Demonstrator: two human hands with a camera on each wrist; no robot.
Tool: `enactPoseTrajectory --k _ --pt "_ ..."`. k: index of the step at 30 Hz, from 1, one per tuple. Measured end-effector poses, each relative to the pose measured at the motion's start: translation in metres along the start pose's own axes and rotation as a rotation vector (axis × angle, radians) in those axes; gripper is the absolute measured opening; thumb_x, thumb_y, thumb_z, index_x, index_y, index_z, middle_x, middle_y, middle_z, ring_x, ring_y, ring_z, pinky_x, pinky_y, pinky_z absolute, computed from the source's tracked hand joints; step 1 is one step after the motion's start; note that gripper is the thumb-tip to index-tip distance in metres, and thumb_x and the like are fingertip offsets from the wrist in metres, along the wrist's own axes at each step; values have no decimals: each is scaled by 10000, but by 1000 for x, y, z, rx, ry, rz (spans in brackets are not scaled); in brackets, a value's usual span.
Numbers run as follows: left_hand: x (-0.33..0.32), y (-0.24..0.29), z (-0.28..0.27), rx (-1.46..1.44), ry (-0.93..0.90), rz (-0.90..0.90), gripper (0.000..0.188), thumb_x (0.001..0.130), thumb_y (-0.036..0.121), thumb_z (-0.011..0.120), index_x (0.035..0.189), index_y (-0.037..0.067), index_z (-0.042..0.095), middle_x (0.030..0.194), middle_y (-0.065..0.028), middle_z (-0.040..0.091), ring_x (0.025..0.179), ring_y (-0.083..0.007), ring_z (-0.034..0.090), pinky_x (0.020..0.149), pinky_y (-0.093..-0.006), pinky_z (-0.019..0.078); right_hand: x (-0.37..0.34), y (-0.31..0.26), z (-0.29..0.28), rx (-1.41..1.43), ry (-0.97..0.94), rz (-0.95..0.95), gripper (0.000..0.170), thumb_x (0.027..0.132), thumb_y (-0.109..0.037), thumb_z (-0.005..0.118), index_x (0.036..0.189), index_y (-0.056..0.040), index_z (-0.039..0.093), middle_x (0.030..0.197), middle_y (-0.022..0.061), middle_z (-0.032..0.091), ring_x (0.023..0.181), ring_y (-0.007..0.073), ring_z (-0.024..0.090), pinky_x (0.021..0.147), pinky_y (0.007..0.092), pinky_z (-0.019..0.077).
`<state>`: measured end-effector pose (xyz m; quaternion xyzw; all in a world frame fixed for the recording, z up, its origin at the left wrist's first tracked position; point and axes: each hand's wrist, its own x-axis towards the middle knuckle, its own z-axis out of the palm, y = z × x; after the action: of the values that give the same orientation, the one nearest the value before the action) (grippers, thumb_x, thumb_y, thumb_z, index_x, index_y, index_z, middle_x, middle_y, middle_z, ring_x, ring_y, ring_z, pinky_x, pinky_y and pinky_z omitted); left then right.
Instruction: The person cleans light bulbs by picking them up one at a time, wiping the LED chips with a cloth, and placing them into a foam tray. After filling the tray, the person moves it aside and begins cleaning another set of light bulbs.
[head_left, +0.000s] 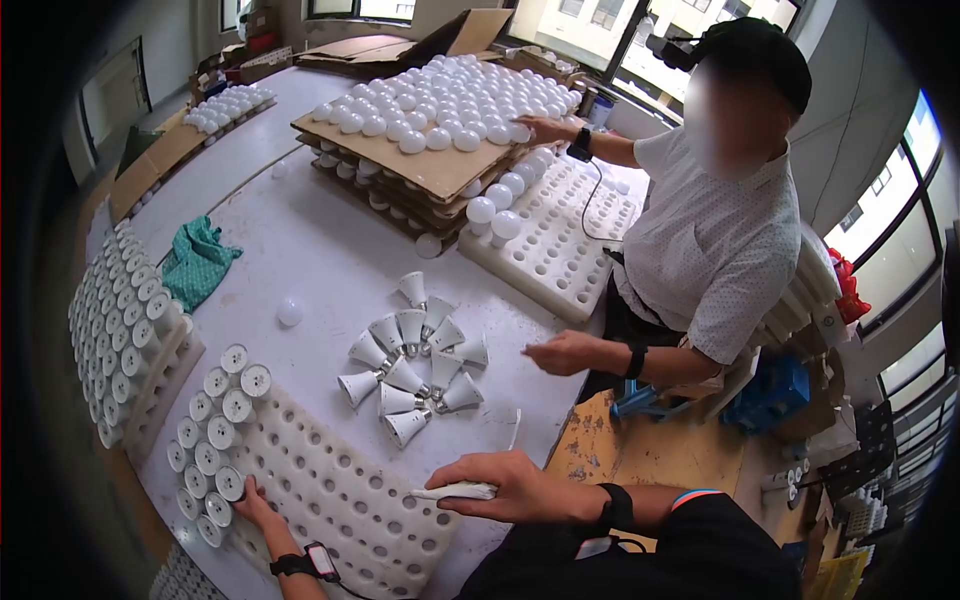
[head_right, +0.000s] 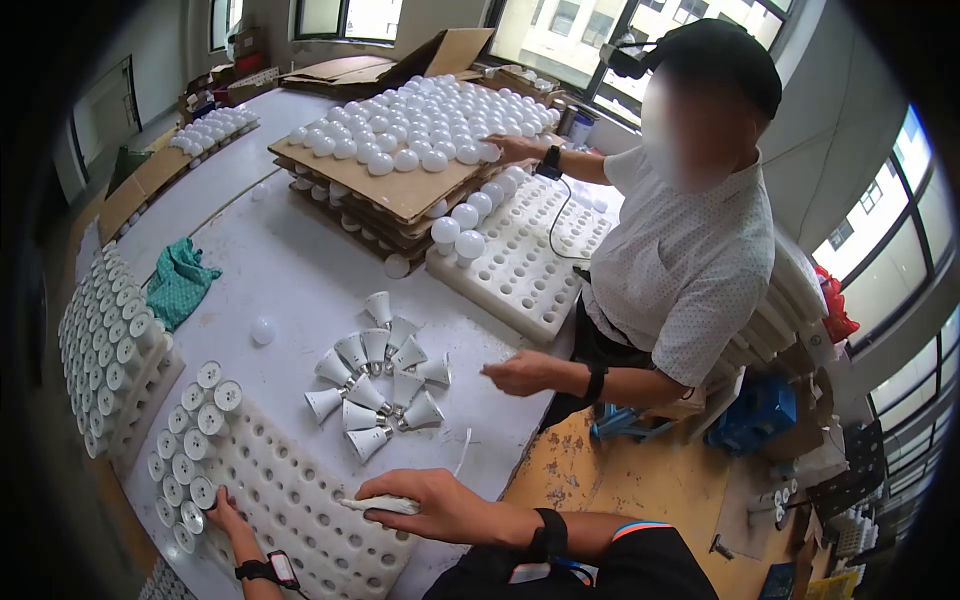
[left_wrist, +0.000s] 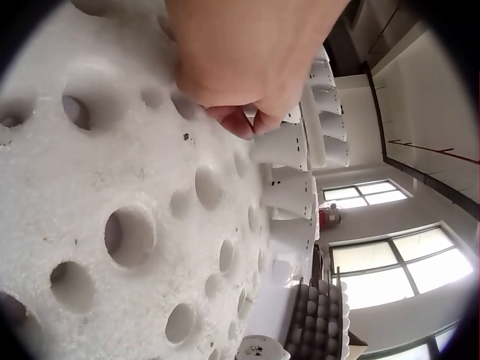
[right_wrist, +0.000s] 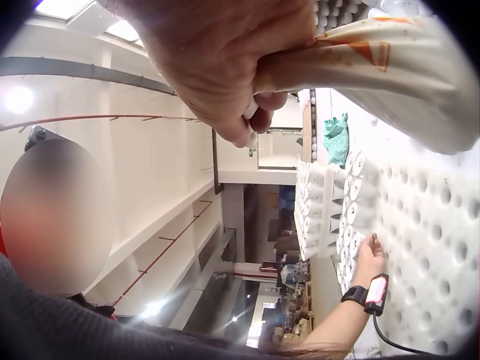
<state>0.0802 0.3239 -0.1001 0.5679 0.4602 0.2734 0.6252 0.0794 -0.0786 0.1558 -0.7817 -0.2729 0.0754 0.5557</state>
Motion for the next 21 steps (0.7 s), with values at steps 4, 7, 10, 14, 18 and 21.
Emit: enactPoseTrajectory --k 4,7,10,14,18,21 --pt "-5 -1 -4 98 -29 131 288 772 158 618 1018 56 508 829 7 558 588 -77 460 510 -204 356 -1 -5 -4 -46 -6 -13 287 766 -175 643 1035 -94 582 823 94 605 708 231 590 619 296 467" --pt "-55 26 -3 97 -26 192 332 802 250 601 1028 38 483 716 12 524 533 -81 435 466 -211 337 -5 -7 -10 -69 -27 -39 297 769 -177 640 1047 -95 576 781 96 587 660 231 573 589 302 458" --pt "-132 46 -2 -355 -204 -2 407 861 400 468 1035 33 488 691 -15 515 535 -105 450 456 -240 370 -10 -6 -15 -66 15 -97 326 767 -112 637 1086 -94 571 809 72 599 676 187 575 608 284 461" --pt "-232 109 -1 -446 -612 -424 469 880 486 346 1022 61 485 691 -53 522 495 -118 452 392 -257 373 -19 -4 -22 -71 11 -179 305 777 -166 627 1065 -100 553 714 81 535 598 221 536 533 302 437" --pt "-280 122 -3 -549 -709 -607 457 897 452 318 1047 47 465 745 -83 529 424 -115 401 294 -212 320 -24 -6 -33 -161 39 -317 330 735 -121 650 1046 -104 541 713 60 529 591 214 538 497 301 440" --pt "-310 139 -10 -632 -951 -717 576 850 554 340 1137 64 437 892 -190 549 389 -145 406 268 -203 313 -26 -16 -46 -212 -8 -369 380 685 -80 676 1045 -79 555 700 47 538 568 182 543 481 285 441"
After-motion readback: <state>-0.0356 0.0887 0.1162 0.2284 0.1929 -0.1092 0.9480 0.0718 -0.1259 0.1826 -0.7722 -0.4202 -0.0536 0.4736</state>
